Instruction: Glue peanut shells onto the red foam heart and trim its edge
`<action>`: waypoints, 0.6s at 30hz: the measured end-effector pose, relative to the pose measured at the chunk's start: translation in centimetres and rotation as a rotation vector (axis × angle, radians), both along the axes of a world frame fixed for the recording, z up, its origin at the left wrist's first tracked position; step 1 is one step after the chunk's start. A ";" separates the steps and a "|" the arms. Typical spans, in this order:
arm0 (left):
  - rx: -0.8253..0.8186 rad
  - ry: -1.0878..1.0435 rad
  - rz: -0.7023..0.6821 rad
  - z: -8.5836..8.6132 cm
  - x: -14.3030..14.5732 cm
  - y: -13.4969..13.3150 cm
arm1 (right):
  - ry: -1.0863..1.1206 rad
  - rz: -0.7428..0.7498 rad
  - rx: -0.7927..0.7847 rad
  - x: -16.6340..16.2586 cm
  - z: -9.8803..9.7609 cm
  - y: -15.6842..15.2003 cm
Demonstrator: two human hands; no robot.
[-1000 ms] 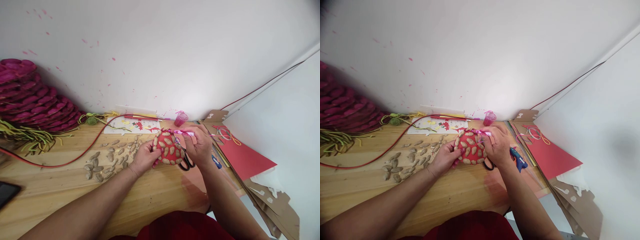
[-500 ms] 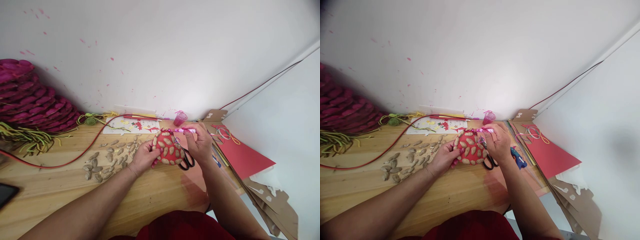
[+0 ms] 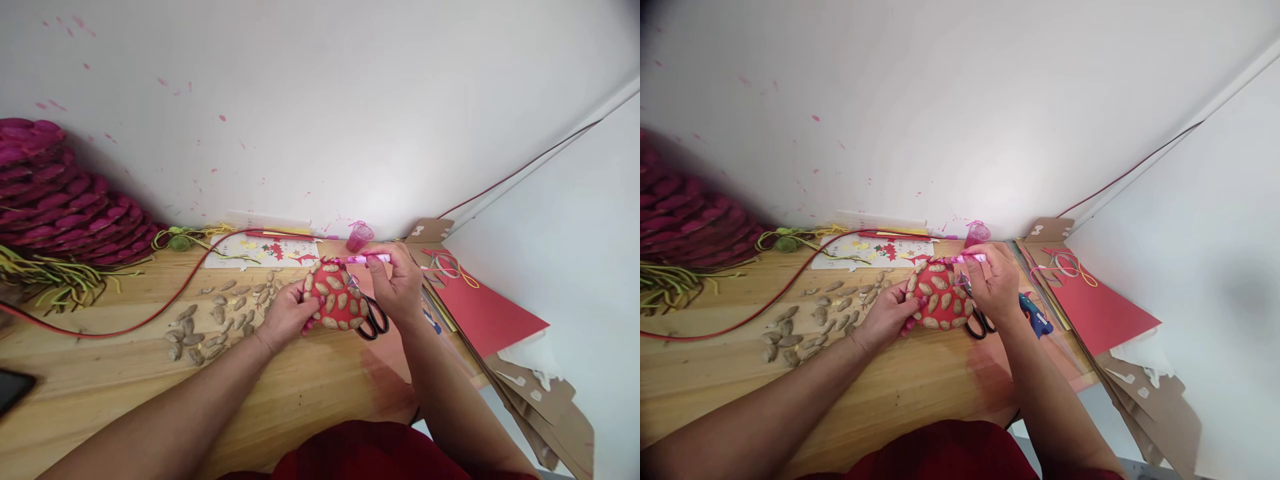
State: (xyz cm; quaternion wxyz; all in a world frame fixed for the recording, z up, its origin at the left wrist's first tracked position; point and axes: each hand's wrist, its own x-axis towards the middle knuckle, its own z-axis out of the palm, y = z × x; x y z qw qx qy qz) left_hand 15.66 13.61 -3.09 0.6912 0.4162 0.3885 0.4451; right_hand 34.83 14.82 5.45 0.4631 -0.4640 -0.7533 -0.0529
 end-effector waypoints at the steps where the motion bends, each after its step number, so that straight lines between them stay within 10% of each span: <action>1: -0.001 -0.001 -0.002 0.0 0.0 0.0 | -0.001 -0.011 0.005 0.0 0.0 0.1; 18: 0.003 -0.005 -0.001 -0.2 0.0 0.0 | 0.027 -0.019 0.006 0.1 -0.2 -0.2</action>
